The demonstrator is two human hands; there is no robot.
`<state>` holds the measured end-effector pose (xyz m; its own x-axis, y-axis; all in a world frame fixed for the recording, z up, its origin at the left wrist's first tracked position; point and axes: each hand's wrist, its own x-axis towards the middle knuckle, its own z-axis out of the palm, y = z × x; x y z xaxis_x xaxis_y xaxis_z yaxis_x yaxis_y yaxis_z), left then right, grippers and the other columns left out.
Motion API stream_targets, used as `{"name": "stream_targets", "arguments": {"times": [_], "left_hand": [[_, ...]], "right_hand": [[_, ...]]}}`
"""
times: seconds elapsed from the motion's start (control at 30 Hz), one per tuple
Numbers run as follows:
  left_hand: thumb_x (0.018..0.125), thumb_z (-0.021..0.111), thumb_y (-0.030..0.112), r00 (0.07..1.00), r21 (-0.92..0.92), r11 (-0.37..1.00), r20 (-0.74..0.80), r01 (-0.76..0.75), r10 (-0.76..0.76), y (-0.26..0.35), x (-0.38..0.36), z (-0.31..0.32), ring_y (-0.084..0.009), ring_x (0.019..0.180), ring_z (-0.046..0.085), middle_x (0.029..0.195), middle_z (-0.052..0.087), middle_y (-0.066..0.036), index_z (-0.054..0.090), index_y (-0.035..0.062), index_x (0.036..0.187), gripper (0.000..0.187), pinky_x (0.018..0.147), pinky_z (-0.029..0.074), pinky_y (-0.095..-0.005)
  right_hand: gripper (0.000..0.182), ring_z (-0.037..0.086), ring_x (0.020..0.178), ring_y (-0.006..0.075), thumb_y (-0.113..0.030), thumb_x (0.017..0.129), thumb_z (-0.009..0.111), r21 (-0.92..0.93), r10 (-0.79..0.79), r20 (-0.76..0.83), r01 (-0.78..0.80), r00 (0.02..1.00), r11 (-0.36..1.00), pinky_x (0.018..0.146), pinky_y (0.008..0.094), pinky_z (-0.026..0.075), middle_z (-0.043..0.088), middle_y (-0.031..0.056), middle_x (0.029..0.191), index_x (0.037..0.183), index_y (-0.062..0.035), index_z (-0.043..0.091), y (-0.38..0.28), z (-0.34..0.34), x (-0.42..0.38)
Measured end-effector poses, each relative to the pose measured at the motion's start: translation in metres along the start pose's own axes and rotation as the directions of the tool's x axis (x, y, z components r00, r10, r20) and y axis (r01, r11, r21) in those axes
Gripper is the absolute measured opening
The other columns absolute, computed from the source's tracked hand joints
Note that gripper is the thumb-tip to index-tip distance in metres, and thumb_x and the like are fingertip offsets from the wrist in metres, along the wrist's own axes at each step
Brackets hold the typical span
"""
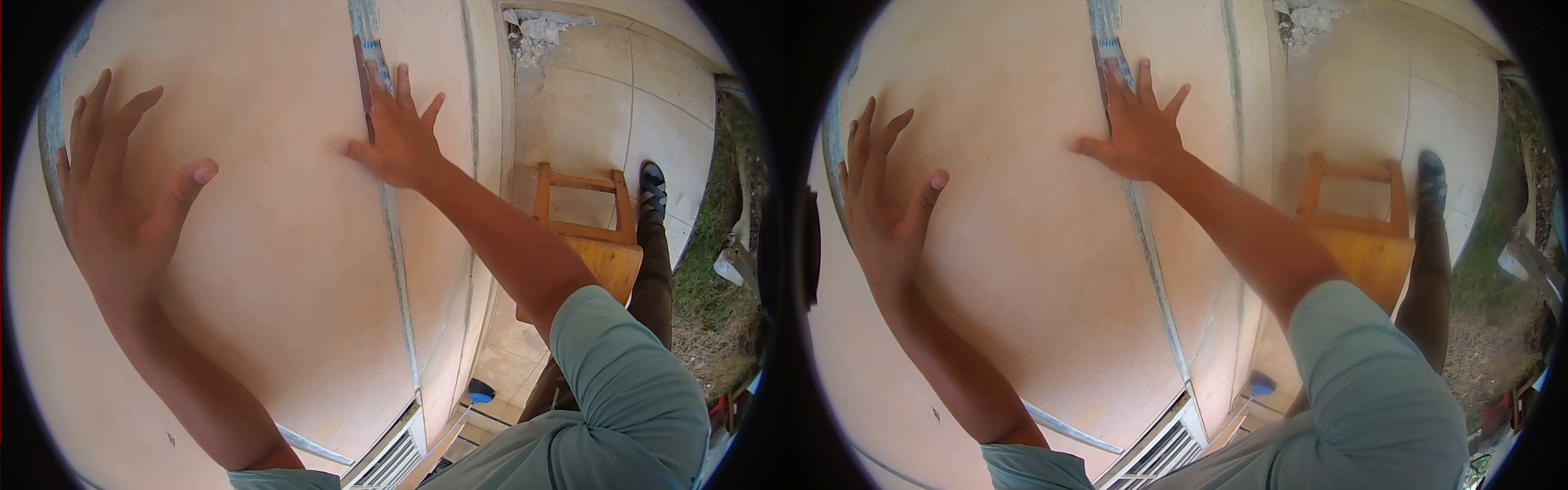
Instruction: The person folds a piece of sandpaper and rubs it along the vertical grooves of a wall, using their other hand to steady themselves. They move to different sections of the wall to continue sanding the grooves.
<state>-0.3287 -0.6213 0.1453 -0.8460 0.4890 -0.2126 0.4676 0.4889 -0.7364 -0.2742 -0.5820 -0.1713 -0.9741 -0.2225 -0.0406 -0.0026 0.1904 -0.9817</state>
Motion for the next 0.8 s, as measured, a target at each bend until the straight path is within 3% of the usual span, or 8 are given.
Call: {"name": "stream_targets", "arguments": {"times": [0.17, 0.33, 0.47, 0.53, 0.6, 0.63, 0.7, 0.8], "left_hand": [[0.076, 0.072, 0.06, 1.0, -0.079, 0.997, -0.018, 0.0, -0.002, 0.0, -0.001, 0.0, -0.0302, 0.147, 0.032, 0.152, 0.047, -0.002, 0.064, 0.0211, 0.13, 0.067, 0.117, 0.027, -0.0533], [0.077, 0.072, 0.06, 1.0, -0.051, 0.998, -0.008, 0.03, -0.03, 0.0, 0.0, -0.001, -0.0301, 0.146, 0.033, 0.152, 0.047, -0.001, 0.063, 0.0209, 0.131, 0.067, 0.118, 0.026, -0.0525], [0.073, 0.077, 0.058, 1.0, -0.095, 0.995, -0.019, 0.018, -0.02, 0.002, 0.001, -0.002, -0.031, 0.144, 0.036, 0.148, 0.05, -0.007, 0.065, 0.0212, 0.128, 0.067, 0.118, 0.021, -0.0554], [0.075, 0.074, 0.06, 1.0, -0.082, 0.997, -0.014, 0.008, -0.009, 0.0, 0.0, 0.0, -0.0302, 0.145, 0.034, 0.15, 0.049, -0.005, 0.064, 0.0209, 0.13, 0.067, 0.119, 0.022, -0.0539], [0.078, 0.07, 0.061, 1.0, -0.078, 0.997, -0.001, 0.004, -0.004, -0.002, -0.001, 0.001, -0.0293, 0.146, 0.033, 0.152, 0.047, -0.002, 0.063, 0.0206, 0.132, 0.068, 0.119, 0.023, -0.0524], [0.078, 0.07, 0.062, 1.0, -0.091, 0.996, -0.007, 0.008, -0.009, -0.002, -0.001, 0.002, -0.0293, 0.146, 0.033, 0.151, 0.048, -0.003, 0.063, 0.0205, 0.132, 0.068, 0.119, 0.023, -0.0526], [0.078, 0.069, 0.062, 0.999, -0.102, 0.994, -0.024, 0.033, -0.036, -0.003, -0.002, 0.002, -0.0293, 0.146, 0.033, 0.151, 0.048, -0.003, 0.063, 0.0205, 0.132, 0.068, 0.119, 0.023, -0.0528], [0.078, 0.068, 0.065, 1.0, -0.043, 0.999, -0.021, 0.004, -0.005, -0.003, 0.001, -0.001, -0.0294, 0.146, 0.033, 0.151, 0.048, -0.003, 0.063, 0.0217, 0.132, 0.069, 0.119, 0.022, -0.0537]], "right_hand": [[0.109, 0.005, 0.151, 0.044, -0.084, 0.08, 0.046, 0.089, 0.052, 0.038, -0.055, 0.998, 0.994, 0.104, 0.08, -0.005, 0.022, 0.0189, 0.162, 0.157, -0.0106, 0.021, -0.003, -0.027, 0.057], [0.13, 0.002, 0.152, 0.043, -0.092, 0.07, 0.047, -0.076, -0.052, 0.217, 0.07, 0.975, 0.995, 0.1, 0.0837, -0.006, 0.012, 0.018, 0.165, 0.158, -0.0038, 0.008, 0.005, 0.016, -0.081], [0.124, 0.004, 0.151, 0.0433, -0.089, 0.073, 0.049, -0.111, -0.079, 0.069, 0.087, 0.994, 0.99, 0.101, 0.0833, -0.006, 0.015, 0.0164, 0.165, 0.158, -0.004, 0.014, 0.005, 0.011, -0.049], [0.118, 0.008, 0.151, 0.0413, -0.085, 0.076, 0.052, -0.084, -0.017, -0.032, 0.014, 0.999, 0.996, 0.103, 0.0819, -0.005, 0.02, 0.0152, 0.164, 0.156, -0.0036, 0.021, 0.0, -0.021, 0.041], [0.093, 0.012, 0.151, 0.0411, -0.073, 0.083, 0.058, -0.051, 0.021, -0.059, -0.024, 0.998, 0.998, 0.104, 0.0805, -0.001, 0.055, 0.016, 0.137, 0.142, -0.0036, 0.04, -0.004, -0.031, 0.07], [0.093, 0.012, 0.151, 0.0411, -0.073, 0.083, 0.058, -0.053, 0.022, -0.046, -0.025, 0.999, 0.998, 0.104, 0.0805, -0.001, 0.055, 0.016, 0.137, 0.142, -0.0036, 0.04, -0.004, -0.026, 0.062], [0.114, 0.012, 0.151, 0.0391, -0.082, 0.077, 0.054, 0.006, 0.016, -0.045, -0.016, 0.999, 1.0, 0.105, 0.0804, -0.004, 0.026, 0.0141, 0.162, 0.154, -0.0035, 0.026, -0.002, -0.019, 0.036], [0.112, 0.013, 0.151, 0.0383, -0.084, 0.077, 0.052, -0.041, -0.067, 0.042, 0.069, 0.997, 0.997, 0.103, 0.0816, -0.005, 0.028, 0.0119, 0.162, 0.153, -0.0044, 0.03, 0.006, 0.001, -0.047]]}}
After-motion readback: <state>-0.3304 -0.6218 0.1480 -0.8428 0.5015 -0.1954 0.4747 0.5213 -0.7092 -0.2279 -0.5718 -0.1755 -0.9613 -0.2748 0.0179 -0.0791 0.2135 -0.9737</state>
